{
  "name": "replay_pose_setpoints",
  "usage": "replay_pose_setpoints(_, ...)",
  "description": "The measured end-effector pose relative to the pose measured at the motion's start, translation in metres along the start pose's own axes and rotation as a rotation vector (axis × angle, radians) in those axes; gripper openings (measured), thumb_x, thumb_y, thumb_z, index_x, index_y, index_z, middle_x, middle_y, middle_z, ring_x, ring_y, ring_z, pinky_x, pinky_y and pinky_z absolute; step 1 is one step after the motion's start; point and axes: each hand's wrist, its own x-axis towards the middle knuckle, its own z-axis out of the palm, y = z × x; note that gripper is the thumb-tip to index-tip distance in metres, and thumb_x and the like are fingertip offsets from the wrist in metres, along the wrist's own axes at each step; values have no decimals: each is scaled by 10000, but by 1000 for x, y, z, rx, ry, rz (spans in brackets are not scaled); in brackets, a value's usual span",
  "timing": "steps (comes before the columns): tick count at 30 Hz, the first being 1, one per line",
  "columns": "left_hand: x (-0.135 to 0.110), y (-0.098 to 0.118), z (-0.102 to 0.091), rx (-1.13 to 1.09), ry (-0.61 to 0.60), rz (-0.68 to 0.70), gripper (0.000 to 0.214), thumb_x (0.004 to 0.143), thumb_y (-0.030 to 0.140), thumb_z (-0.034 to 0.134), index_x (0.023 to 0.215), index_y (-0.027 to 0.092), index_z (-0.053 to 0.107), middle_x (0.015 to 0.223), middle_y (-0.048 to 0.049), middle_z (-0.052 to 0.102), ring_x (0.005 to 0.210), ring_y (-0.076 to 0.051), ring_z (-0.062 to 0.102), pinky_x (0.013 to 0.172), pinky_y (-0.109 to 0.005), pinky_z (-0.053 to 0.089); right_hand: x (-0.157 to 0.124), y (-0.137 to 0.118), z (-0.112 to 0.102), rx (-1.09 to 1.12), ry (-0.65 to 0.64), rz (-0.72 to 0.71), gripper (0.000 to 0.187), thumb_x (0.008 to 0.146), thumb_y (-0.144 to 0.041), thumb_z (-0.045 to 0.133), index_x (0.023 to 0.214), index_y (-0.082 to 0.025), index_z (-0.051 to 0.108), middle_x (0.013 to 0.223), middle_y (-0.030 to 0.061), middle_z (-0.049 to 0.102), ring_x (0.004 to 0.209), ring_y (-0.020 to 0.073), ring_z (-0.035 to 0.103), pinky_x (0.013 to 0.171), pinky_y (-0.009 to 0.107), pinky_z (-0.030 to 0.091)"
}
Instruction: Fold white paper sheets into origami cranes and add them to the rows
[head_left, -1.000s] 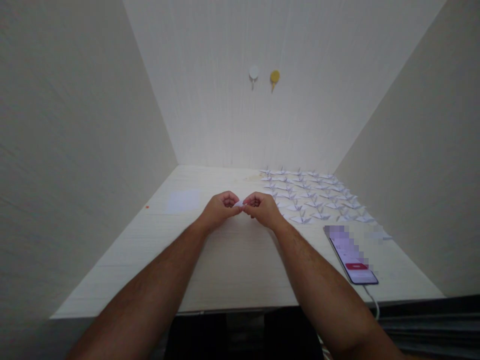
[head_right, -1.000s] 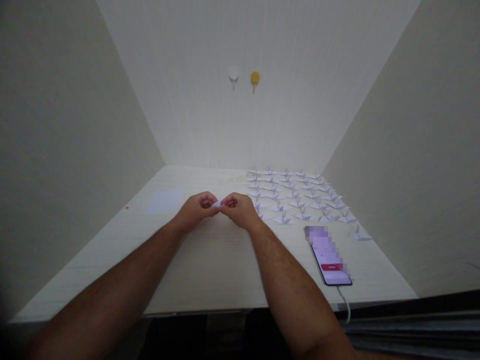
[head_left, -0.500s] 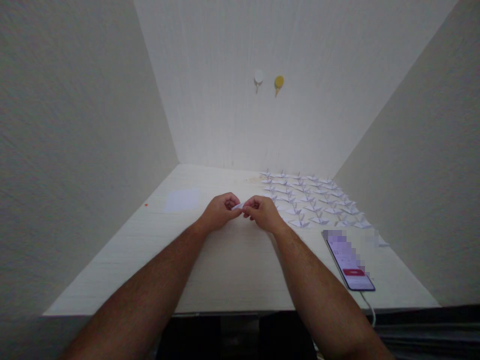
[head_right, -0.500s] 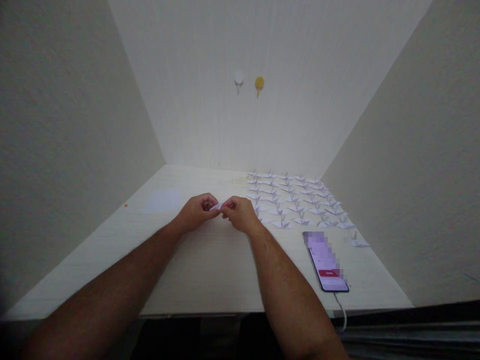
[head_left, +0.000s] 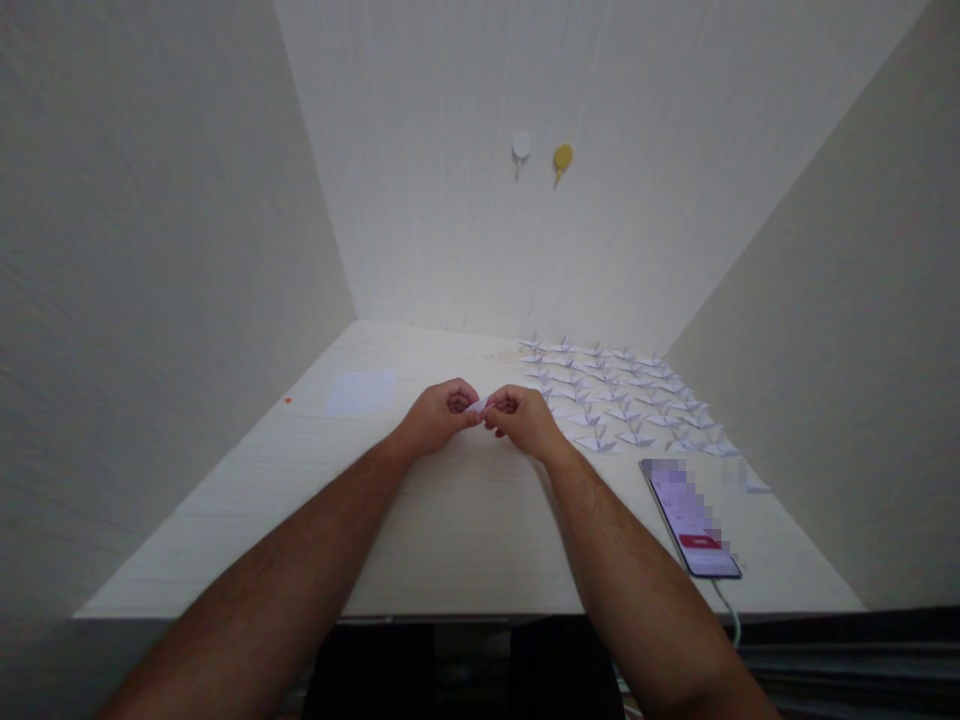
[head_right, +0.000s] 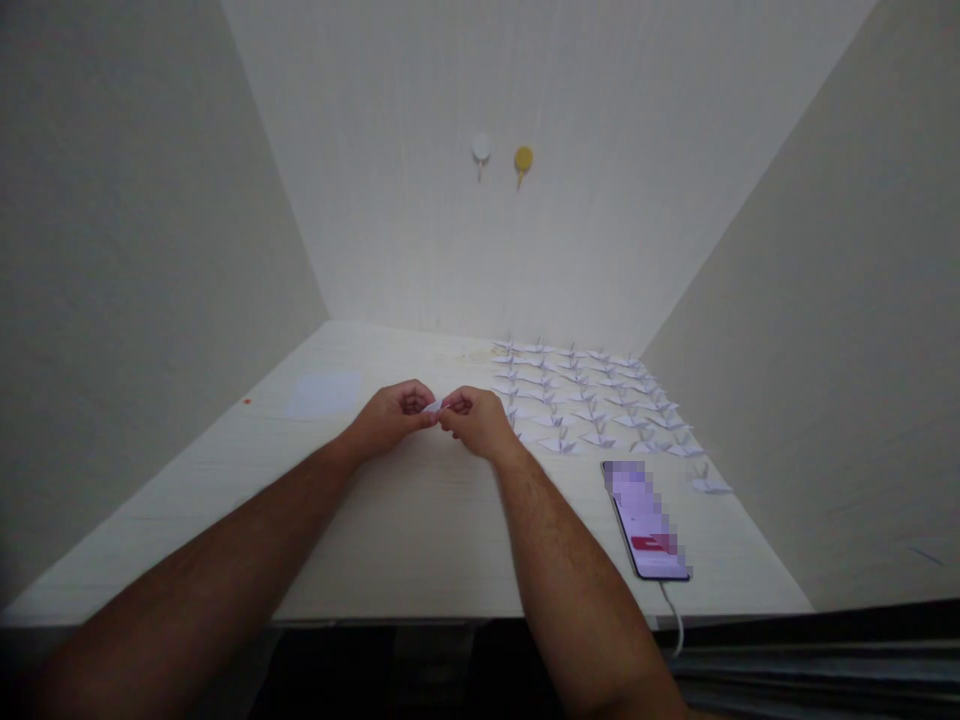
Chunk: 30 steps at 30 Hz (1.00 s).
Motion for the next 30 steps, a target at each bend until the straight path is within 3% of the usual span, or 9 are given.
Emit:
replay_pose_setpoints(6, 0, 3, 0, -53, -16, -8, 243, 625, 259, 788, 779, 173, 620, 702, -12, 637, 655, -135, 589, 632, -260, 449, 0, 0, 1, 51, 25, 4, 122, 690, -213, 703, 753, -162, 611, 598, -19, 642, 494, 84, 566, 476, 208, 472)
replay_pose_setpoints(13, 0, 4, 1, -2, 26, 4, 222, 610, 205, 763, 763, 163, 607, 653, 27, 589, 603, -99, 541, 595, -236, 422, 2, 4, 3, 72, 47, -9, 93, 701, -193, 673, 733, -167, 590, 567, -32, 624, 460, 81, 542, 471, 212, 463)
replay_pose_setpoints(19, 1, 0, -2, -71, -32, -74, 307, 594, 236, 789, 805, 157, 581, 697, 21, 620, 654, -105, 580, 639, -248, 448, 1, 3, 2, 127, 62, -7, 105, 684, -237, 680, 710, -165, 609, 556, -32, 618, 449, 84, 548, 471, 216, 466)
replay_pose_setpoints(30, 1, 0, 0, 9, -70, -60, 263, 616, 234, 736, 798, 165, 560, 654, 46, 561, 600, -90, 529, 574, -229, 419, -2, 2, 3, -64, 90, -45, 89, 714, -247, 633, 695, -162, 617, 525, -24, 604, 464, 90, 547, 462, 197, 397)
